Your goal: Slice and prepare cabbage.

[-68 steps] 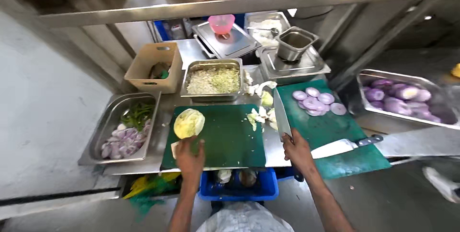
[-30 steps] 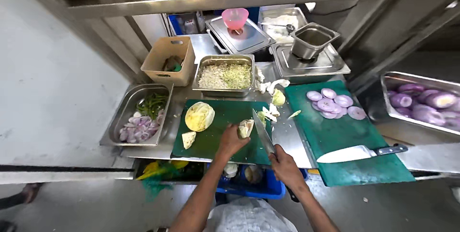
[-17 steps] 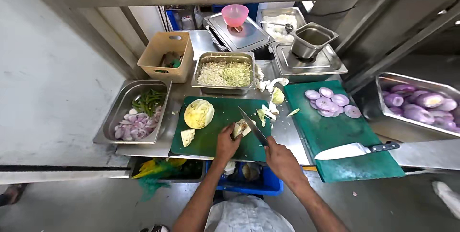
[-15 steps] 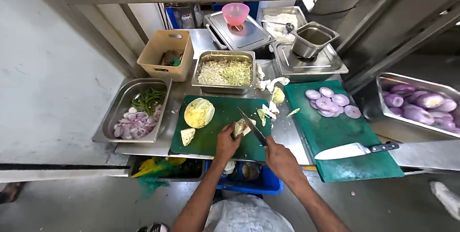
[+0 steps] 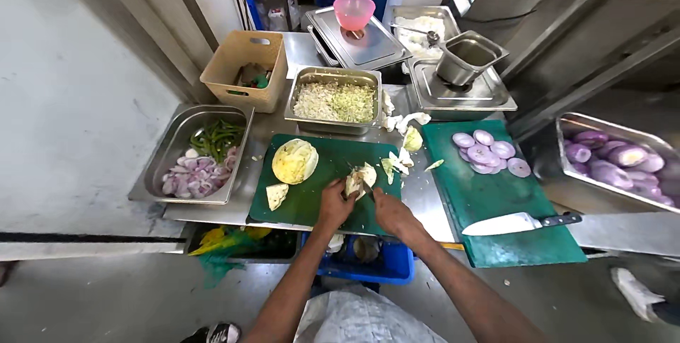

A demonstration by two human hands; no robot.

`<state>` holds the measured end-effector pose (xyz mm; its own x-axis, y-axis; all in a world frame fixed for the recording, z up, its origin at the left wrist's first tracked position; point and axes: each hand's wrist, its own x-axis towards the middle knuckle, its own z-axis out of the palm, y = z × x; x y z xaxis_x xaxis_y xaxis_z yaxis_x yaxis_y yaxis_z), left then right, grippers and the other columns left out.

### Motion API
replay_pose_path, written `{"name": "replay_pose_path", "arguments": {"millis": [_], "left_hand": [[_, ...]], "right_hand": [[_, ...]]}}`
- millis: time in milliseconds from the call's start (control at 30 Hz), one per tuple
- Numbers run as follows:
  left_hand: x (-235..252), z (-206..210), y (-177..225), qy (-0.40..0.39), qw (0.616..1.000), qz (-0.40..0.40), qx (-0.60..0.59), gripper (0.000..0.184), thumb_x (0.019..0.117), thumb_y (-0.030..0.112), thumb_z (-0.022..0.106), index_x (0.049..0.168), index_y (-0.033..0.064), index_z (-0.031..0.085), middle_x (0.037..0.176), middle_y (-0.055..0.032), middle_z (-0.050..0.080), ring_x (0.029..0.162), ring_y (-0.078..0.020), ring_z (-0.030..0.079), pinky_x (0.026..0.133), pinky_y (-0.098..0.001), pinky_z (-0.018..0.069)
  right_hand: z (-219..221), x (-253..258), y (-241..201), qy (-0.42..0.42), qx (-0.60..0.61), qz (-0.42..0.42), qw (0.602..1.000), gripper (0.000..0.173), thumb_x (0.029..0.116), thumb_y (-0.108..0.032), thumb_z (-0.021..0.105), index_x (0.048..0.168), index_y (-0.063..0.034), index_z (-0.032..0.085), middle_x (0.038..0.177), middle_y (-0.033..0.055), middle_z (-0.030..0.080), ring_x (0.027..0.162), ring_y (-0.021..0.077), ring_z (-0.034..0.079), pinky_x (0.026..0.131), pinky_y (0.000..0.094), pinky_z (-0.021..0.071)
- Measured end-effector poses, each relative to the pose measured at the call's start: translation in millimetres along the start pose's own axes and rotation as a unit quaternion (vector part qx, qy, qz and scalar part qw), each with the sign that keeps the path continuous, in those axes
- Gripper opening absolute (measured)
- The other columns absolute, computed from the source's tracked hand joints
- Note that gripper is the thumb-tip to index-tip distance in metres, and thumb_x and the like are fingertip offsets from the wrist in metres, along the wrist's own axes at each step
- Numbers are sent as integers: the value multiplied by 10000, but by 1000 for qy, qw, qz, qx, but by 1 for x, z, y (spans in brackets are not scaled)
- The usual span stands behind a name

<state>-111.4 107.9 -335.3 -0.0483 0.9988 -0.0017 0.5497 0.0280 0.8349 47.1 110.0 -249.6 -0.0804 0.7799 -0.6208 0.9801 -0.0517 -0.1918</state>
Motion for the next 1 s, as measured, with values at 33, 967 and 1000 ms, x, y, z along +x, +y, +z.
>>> {"name": "replay_pose_path", "arguments": {"millis": [33, 967, 1000], "left_hand": [[0, 0, 1, -4, 1000, -6, -2, 435, 922, 275, 773, 1275, 34, 698, 1274, -141, 681, 1061, -235, 704, 944, -439, 594], [-3, -30, 16, 24, 989, -140, -34, 744, 807, 353, 881, 1422, 53, 590, 1198, -171, 710, 966, -265, 728, 907, -485, 602], [-4, -29, 16, 30, 990, -137, -33, 719, 808, 354, 882, 1399, 49, 609, 1147, -160, 729, 929, -253, 734, 889, -480, 608]], "right_hand": [[7, 9, 1, -2, 1, -4, 1000, 397, 1010, -110, 533, 1395, -69, 442, 1117, 219, 677, 1037, 407, 699, 845, 578, 576], [4, -64, 12, 34, 10, -17, 999, 466, 1085, -185, 408, 1548, -152, 377, 1126, 213, 698, 1067, 409, 694, 897, 560, 559], [3, -66, 8, 32, 2, -17, 999, 467, 1078, -161, 409, 1544, -155, 378, 1118, 212, 700, 1061, 410, 696, 890, 558, 560]]}}
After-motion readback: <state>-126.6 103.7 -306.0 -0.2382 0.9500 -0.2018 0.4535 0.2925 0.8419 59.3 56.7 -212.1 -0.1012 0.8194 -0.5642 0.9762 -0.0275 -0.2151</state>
